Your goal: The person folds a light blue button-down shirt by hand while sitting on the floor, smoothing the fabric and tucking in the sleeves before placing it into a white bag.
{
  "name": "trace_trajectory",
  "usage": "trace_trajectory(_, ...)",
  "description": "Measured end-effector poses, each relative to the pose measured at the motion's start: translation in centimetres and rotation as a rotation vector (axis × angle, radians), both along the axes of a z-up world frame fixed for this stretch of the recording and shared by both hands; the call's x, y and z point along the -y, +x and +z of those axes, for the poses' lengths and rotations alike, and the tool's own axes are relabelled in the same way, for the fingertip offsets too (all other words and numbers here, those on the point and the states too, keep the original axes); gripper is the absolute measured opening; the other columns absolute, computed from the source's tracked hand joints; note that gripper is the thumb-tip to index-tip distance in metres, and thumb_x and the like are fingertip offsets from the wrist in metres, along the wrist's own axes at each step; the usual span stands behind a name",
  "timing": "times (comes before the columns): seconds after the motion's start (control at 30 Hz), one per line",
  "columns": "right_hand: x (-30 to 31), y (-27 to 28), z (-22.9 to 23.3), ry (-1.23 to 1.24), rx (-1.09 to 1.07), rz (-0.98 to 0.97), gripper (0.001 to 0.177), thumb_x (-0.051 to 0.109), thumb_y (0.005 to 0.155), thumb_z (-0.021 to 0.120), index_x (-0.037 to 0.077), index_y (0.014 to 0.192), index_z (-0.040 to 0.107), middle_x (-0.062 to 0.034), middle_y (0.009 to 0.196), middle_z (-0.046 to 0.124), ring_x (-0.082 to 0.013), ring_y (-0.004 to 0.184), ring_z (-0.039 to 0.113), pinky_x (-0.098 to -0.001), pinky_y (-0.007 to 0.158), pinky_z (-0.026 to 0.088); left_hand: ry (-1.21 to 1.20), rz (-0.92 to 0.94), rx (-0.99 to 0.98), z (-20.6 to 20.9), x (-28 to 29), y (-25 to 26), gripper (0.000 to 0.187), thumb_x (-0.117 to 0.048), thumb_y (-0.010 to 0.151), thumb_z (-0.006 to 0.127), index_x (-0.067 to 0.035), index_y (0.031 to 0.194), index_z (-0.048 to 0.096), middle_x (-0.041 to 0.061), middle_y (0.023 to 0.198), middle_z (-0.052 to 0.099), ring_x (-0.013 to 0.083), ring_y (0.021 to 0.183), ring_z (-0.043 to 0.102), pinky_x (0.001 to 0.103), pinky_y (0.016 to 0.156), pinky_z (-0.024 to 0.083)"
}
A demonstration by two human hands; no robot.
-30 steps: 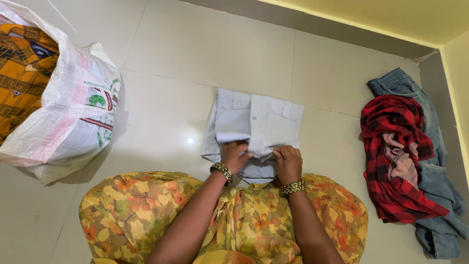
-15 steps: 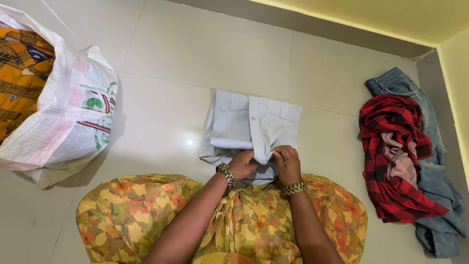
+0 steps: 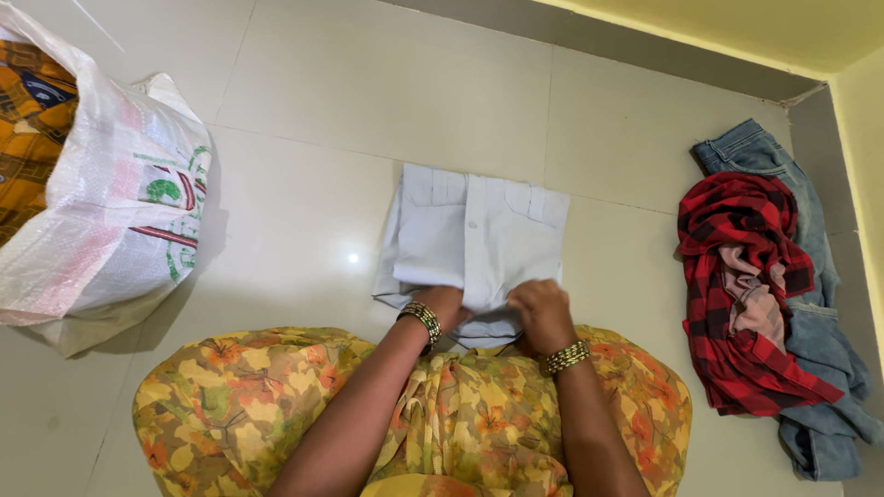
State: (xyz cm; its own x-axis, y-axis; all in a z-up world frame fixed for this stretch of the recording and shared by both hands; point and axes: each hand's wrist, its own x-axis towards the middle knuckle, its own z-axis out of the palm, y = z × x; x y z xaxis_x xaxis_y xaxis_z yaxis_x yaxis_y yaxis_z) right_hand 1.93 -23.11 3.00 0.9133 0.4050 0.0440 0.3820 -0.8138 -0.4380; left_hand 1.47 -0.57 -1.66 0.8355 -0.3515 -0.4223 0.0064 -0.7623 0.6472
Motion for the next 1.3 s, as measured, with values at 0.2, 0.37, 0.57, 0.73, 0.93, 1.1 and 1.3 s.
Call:
trace_trajectory(0.2, 1.8, 0.8, -1.5, 0.047, -0.331, -0.14, 0.017, 0.026, 0.079, 0.08, 0.01, 0.081, 0.077, -0.007, 0.09, 0.075, -0.0219, 0.084, 0.07, -0.0366, 0.08, 0.056, -0.139, 0.115, -0.276, -8.6, -1.2, 0.1, 0.042, -0.016, 0.08, 0.072, -0.009, 0.122, 0.073, 0.015, 0.123, 0.073, 0.0282, 0.115, 0.07, 0.036, 0.1, 0.052)
trace_trajectory(0.37, 4.6, 1.4, -2.1, 0.024, -0.493, -0.67, 0.037, 0.038, 0.088, 0.078, 0.004, 0.099, 0.073, -0.0159, 0.094, 0.078, -0.028, 0.087, 0.072, -0.0409, 0.084, 0.058, -0.681, 0.663, -0.819, -8.6, -3.3, -0.6, 0.052, -0.027, 0.084, 0.073, -0.003, 0.13, 0.069, 0.014, 0.131, 0.069, 0.0233, 0.117, 0.066, 0.046, 0.088, 0.054)
trace_trajectory(0.57, 4.7, 1.1, -4.4, -0.09, -0.662, -0.54, 0.094, 0.044, 0.076, 0.094, 0.003, 0.141, 0.039, -0.0279, 0.134, 0.058, -0.0352, 0.121, 0.062, -0.0396, 0.103, 0.05, -0.896, 1.116, -1.003, -3.6, -4.7, -1.8, 0.095, -0.083, 0.089, 0.041, 0.002, 0.13, 0.055, 0.028, 0.119, 0.066, 0.0401, 0.104, 0.069, 0.053, 0.082, 0.054)
trace_trajectory(0.73, 4.7, 2.6, -7.8, 0.1, -0.441, -0.483, 0.088, 0.021, 0.07, 0.088, 0.007, 0.143, 0.04, -0.0266, 0.134, 0.062, -0.037, 0.12, 0.066, -0.0404, 0.102, 0.053, -1.379, 1.193, -0.608, -7.1, -3.2, -0.1, 0.047, -0.026, 0.091, 0.064, 0.0, 0.128, 0.055, 0.018, 0.12, 0.067, 0.0344, 0.108, 0.068, 0.058, 0.091, 0.057)
trace_trajectory(0.93, 3.1, 2.4, -5.8, 0.192, -0.303, -0.744, 0.067, 0.026, 0.083, 0.08, 0.015, 0.142, 0.05, -0.0257, 0.134, 0.066, -0.038, 0.119, 0.068, -0.0422, 0.101, 0.054, -0.828, 1.237, -0.359, -8.5, -4.9, 0.9, 0.042, -0.006, 0.086, 0.059, -0.01, 0.127, 0.06, 0.023, 0.118, 0.069, 0.0417, 0.108, 0.068, 0.055, 0.09, 0.055)
trace_trajectory(1.1, 3.2, 1.7, -5.5, 0.231, -0.369, -0.686, 0.083, 0.033, 0.079, 0.086, 0.009, 0.146, 0.043, -0.028, 0.138, 0.06, -0.0376, 0.123, 0.064, -0.0414, 0.105, 0.051, -0.053, 1.374, 0.246, -1.9, -3.4, -1.7, 0.05, -0.008, 0.075, 0.078, -0.008, 0.122, 0.059, 0.018, 0.122, 0.063, 0.0373, 0.114, 0.057, 0.048, 0.097, 0.048)
trace_trajectory(1.3, 2.2, 1.6, -3.9, 0.148, -0.396, -0.389, 0.121, 0.023, 0.058, 0.097, 0.01, 0.155, 0.026, -0.0239, 0.141, 0.054, -0.0337, 0.128, 0.058, -0.0389, 0.107, 0.047, 0.058, 0.372, 0.618, 3.0, -0.3, -2.3, 0.049, -0.009, 0.067, 0.077, -0.016, 0.114, 0.064, 0.012, 0.121, 0.061, 0.0316, 0.114, 0.056, 0.045, 0.098, 0.043)
